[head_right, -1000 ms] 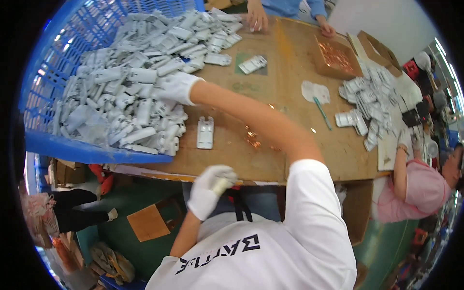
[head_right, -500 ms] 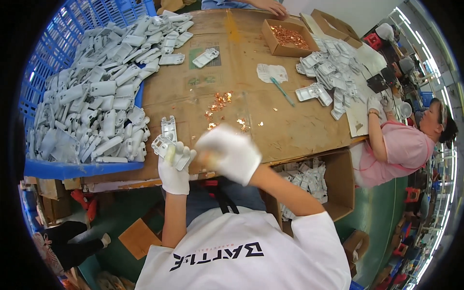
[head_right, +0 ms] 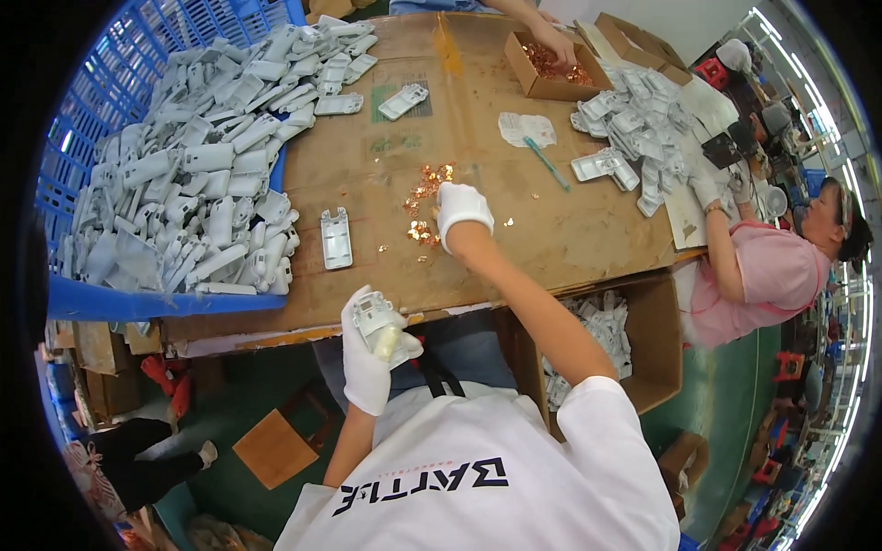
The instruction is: Assemble small plastic electronic components by manually inserting metal contacts into casings at a factory workbench.
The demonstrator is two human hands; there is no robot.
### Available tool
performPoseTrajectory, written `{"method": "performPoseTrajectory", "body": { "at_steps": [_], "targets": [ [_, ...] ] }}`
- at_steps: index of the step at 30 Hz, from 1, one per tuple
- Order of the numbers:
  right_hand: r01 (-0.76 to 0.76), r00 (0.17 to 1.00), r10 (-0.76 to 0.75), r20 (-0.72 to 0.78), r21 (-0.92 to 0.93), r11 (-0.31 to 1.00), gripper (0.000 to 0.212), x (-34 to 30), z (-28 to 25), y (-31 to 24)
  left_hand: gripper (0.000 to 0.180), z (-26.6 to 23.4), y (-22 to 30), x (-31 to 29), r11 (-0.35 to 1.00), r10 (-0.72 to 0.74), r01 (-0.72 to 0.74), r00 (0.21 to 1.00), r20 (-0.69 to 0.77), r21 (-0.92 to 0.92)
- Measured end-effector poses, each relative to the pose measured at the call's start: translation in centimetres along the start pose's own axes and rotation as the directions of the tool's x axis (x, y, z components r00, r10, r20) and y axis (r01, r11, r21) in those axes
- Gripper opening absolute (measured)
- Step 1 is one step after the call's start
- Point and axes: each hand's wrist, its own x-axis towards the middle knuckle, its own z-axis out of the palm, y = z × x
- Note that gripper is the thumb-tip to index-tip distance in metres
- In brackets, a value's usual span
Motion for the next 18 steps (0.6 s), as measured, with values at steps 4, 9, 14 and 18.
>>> {"method": "performPoseTrajectory", "body": {
  "at_steps": [4, 9, 14, 18],
  "targets": [
    [0.032, 0.998, -0.023, 0.064, -0.142, 0.989, 0.021, 0.9, -0.4, -0.7, 0.066, 0.0, 0.0, 0.0, 0.996, -0.076, 0.071, 0.992, 0.096, 0.058],
    [0.209, 0.969, -0.166, 0.183, -0.245, 0.947, 0.02, 1.5, -0.5, -0.1, 0.066, -0.5, 0.6, -0.3, 0.993, -0.117, 0.119, 0.989, 0.094, -0.014],
    [0.305, 0.944, -0.264, 0.196, -0.22, 0.927, 0.017, 1.1, -1.1, 1.0, 0.064, -1.3, 0.0, -0.3, 0.991, -0.131, 0.132, 0.986, 0.099, -0.001],
    [0.325, 0.945, -0.326, -0.02, -0.018, 0.945, 0.018, 0.1, -1.4, 2.0, 0.063, -2.1, -1.6, 0.1, 0.964, -0.222, 0.238, 0.966, 0.132, -0.123]
  ]
}}
